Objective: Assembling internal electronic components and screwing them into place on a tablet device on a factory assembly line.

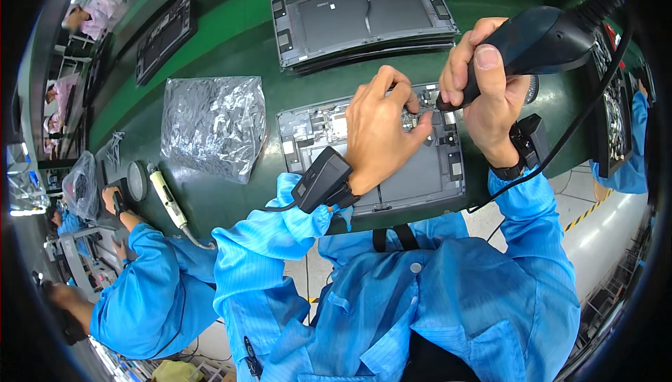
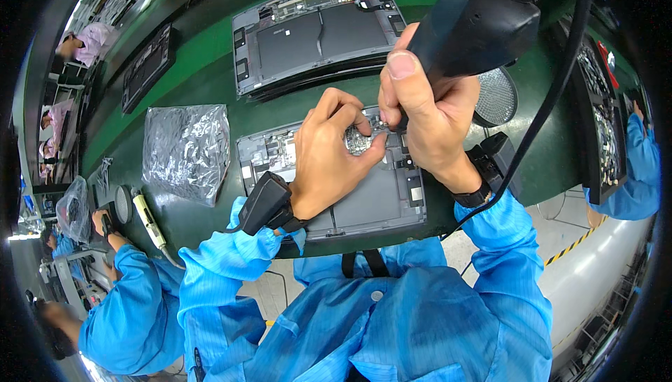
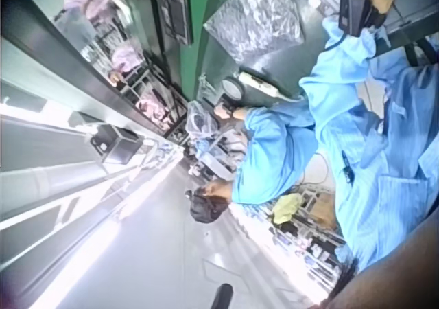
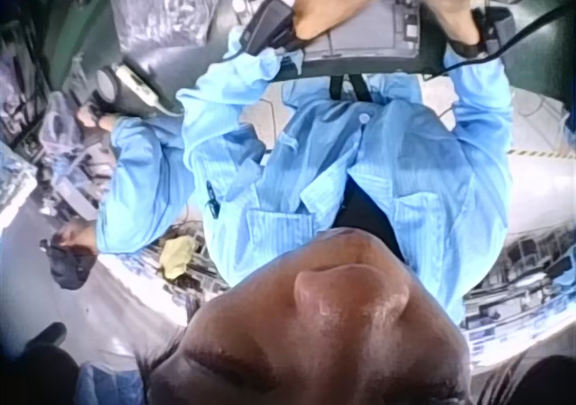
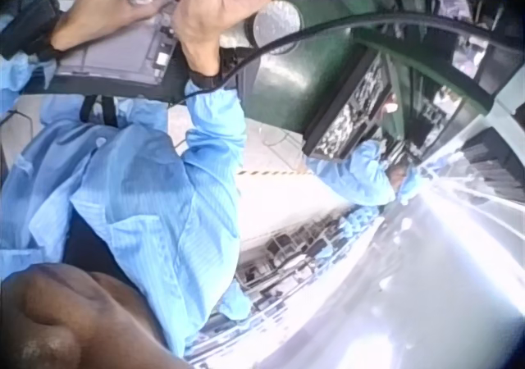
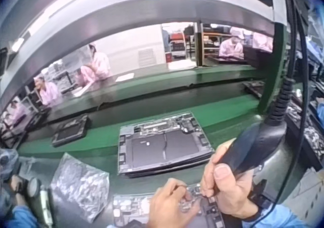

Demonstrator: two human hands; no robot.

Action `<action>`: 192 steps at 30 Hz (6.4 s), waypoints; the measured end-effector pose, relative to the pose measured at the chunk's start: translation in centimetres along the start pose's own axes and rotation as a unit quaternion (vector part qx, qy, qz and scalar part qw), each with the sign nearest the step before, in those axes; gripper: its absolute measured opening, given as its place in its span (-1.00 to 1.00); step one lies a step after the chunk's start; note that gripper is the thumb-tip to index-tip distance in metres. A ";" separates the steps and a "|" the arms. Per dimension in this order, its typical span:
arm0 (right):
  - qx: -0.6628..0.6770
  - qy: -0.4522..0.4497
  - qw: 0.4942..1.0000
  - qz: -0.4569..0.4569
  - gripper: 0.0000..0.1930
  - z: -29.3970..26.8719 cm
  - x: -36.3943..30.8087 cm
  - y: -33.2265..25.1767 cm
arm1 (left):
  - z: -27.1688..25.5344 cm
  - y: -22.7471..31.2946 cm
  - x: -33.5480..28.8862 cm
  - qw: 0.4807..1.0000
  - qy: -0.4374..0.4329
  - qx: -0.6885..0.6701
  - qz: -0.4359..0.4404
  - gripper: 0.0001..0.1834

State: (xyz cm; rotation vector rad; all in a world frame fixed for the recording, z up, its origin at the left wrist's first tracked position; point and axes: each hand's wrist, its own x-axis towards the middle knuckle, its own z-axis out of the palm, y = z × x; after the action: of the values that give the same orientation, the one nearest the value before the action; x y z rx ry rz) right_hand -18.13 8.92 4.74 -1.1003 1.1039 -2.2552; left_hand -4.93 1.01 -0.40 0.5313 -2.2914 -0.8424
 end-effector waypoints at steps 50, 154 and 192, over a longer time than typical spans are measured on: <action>-0.327 -0.141 0.934 0.000 -0.72 -3.3 0.8 -2.4 | -2.7 -1.8 1.2 1.000 0.004 0.024 -0.018 -0.82; -0.457 -0.376 0.801 0.090 -0.88 0.4 2.6 2.0 | -5.2 -3.4 -3.3 0.971 -0.045 0.194 0.134 -0.56; -0.608 -0.456 0.647 -0.064 -0.84 2.3 2.6 1.5 | -4.9 -3.7 -3.5 0.978 -0.021 0.151 0.144 -0.59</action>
State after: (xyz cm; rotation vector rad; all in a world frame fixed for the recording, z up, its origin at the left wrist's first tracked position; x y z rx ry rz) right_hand -17.90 5.22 5.63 -2.3852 1.9562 -0.3575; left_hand 1.42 -1.80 -1.48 0.3000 -2.4727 -0.3717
